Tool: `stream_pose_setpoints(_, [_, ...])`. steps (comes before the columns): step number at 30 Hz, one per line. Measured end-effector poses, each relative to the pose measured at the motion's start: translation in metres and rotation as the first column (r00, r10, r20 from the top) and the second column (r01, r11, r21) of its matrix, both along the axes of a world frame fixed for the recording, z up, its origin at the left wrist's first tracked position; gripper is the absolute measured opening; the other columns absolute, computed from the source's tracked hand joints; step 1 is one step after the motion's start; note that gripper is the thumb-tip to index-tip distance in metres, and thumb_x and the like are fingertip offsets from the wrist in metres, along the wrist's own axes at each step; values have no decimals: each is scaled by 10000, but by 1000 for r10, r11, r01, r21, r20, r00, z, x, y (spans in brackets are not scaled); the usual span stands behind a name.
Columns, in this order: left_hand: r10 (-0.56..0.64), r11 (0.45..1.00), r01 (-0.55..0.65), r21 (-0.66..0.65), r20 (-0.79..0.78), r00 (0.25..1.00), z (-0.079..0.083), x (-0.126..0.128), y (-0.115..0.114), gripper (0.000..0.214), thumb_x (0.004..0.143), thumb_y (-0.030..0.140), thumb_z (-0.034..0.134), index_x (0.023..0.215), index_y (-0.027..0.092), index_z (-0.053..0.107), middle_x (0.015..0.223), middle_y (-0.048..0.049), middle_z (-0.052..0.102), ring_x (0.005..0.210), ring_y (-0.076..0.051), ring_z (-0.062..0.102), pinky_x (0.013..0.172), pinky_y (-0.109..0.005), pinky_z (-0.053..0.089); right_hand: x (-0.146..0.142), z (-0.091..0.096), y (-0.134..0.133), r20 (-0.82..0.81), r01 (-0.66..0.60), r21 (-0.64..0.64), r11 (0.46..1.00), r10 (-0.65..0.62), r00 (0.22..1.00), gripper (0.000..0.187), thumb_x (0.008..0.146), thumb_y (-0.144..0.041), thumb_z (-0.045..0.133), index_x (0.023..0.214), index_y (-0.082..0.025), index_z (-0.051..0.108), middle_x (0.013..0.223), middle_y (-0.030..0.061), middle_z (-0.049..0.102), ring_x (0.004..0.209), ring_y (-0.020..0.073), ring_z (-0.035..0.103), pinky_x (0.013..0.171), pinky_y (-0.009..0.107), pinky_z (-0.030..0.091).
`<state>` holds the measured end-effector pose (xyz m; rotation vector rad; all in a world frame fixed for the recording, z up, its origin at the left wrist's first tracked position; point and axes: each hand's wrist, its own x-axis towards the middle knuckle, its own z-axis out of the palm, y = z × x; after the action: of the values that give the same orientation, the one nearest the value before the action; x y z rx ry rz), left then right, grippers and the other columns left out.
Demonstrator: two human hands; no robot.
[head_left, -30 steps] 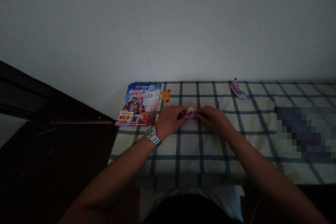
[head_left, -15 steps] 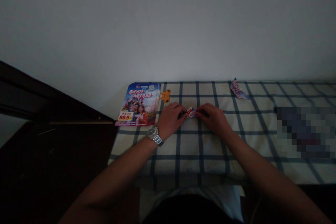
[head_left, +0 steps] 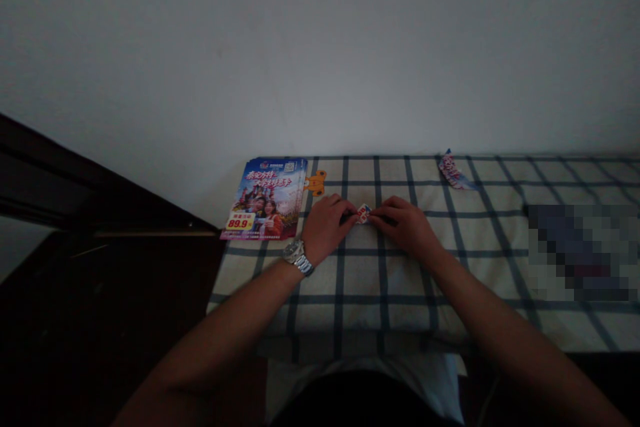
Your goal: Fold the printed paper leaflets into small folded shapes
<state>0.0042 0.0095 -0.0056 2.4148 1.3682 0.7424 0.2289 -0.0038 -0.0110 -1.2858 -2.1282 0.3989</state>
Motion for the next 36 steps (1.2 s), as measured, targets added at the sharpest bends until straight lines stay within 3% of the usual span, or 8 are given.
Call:
stream_pose_setpoints(12, [21, 1000, -21, -10, -20, 1000, 0, 2, 0, 120, 956, 326, 672, 983, 216, 711, 968, -36, 651, 948, -212, 603, 824, -357, 468, -1, 0, 2, 79, 12, 59, 998, -17, 997, 192, 927, -385, 712, 978, -207, 761, 921, 79, 675, 881, 249, 628, 804, 397, 524])
stream_pose_setpoints(25, [-3, 1000, 2, -15, -43, 999, 4, 3, -1, 133, 946, 342, 683, 986, 223, 727, 973, -37, 653, 957, -215, 596, 868, -366, 462, -4, -6, 2, 172, 40, 68, 997, -52, 984, 411, 962, -436, 632, 1296, -203, 683, 1050, 127, 645, 964, 297, 586, 871, 452, 509])
stream_pose_setpoints(36, [-20, 1000, 20, 9, -19, 1000, 4, 2, -3, 192, 975, 388, 630, 1012, 225, 723, 975, -44, 643, 960, -214, 597, 881, -370, 474, -4, -3, 2, 74, 0, 33, 999, -2, 997, 357, 937, -427, 673, 1244, -246, 649, 1134, 119, 649, 1061, 322, 591, 928, 481, 503])
